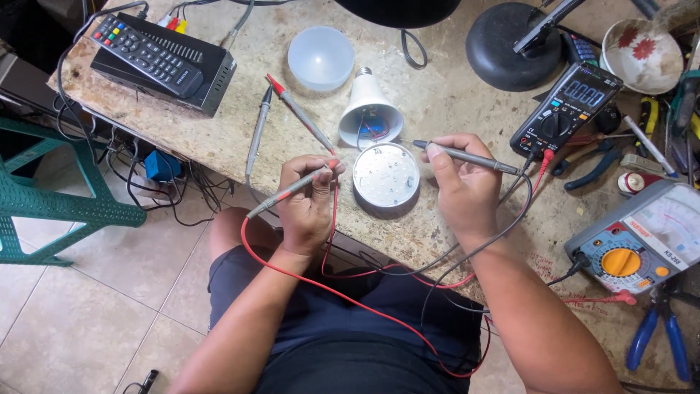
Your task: Testing an LED bulb circuit board using a digital multimeter and probes to diagnose faults.
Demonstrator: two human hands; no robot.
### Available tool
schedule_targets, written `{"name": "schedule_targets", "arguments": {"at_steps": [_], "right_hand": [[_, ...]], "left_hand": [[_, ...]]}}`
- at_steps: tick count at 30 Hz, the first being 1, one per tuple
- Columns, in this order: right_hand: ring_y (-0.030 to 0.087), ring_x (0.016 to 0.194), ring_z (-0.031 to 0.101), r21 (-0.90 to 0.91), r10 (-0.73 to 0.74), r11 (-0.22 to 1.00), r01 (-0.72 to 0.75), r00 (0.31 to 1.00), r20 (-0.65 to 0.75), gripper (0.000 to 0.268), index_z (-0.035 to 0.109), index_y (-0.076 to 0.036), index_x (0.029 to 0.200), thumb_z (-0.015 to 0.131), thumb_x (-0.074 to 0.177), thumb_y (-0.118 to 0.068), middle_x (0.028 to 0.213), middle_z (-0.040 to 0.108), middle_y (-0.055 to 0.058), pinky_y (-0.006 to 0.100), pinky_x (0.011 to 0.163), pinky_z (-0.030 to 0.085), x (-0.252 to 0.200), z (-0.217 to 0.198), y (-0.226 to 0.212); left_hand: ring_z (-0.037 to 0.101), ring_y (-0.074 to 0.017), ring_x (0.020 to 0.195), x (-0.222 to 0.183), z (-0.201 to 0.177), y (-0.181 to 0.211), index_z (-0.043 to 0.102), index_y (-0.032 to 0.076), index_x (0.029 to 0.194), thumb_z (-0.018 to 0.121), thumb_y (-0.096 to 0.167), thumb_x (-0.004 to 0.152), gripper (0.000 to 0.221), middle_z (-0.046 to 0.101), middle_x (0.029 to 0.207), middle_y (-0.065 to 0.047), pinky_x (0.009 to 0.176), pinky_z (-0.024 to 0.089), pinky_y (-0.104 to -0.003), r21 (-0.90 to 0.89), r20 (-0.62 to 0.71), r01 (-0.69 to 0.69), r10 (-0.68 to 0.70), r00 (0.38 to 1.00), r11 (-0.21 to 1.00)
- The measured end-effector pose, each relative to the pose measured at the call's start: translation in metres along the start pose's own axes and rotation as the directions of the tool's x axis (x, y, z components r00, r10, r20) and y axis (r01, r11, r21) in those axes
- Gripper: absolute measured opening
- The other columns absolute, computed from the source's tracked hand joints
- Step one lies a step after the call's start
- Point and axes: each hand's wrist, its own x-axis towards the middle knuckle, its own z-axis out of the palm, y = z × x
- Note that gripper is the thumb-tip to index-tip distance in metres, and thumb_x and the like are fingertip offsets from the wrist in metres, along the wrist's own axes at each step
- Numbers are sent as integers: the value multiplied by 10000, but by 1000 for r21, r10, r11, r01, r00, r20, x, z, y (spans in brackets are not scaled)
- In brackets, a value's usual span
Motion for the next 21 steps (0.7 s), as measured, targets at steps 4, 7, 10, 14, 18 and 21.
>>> {"name": "schedule_targets", "arguments": {"at_steps": [4,7,10,14,18,21], "right_hand": [[103,792,681,2,5,1000,-5,1000,3,104,657,-18,1075,680,1015,-100,837,728,134,237,698,576,-1,2,-2],[113,757,682,8,29,1000,-29,1000,3,116,643,-23,1102,662,1028,-111,843,725,136,236,666,582,-1,1,-4],[163,781,697,-53,8,999,-7,1000,8,159,618,-5,1186,558,1075,-102,875,720,151,279,698,600,0,2,-25],[195,888,716,-195,86,979,-61,989,124,228,640,-35,1260,483,1104,-90,991,733,178,278,758,596,10,-9,-13],[194,909,714,-352,141,935,-52,962,233,182,717,-134,1176,693,998,-166,992,743,121,355,809,583,11,-13,-12],[145,838,712,-365,202,925,-102,947,248,210,734,-134,1130,719,922,-152,947,748,86,333,798,590,11,-9,-21]], "left_hand": [[763,-265,934,2,0,-4,522,-10,1078,566,168,1074,184,679,1085,-194,783,639,-354,-21,-3,-62,62,998,998],[764,-277,915,4,-1,-2,535,-18,1080,575,170,1066,193,673,1065,-193,784,645,-370,-5,-1,-114,114,993,993],[768,-270,889,4,-4,3,581,-15,1147,567,181,1071,211,695,1015,-167,754,643,-371,88,14,-177,177,984,980],[735,-243,748,5,-3,8,701,39,1133,613,114,1042,147,738,869,-140,633,622,-344,201,89,-196,181,979,960],[729,-260,784,5,-3,7,712,124,1139,841,249,874,320,736,911,-82,662,604,-382,300,190,-245,194,963,922],[684,-389,991,13,-4,19,475,140,1387,948,425,735,854,643,1161,-221,858,608,-510,329,426,-398,242,872,856]]}}
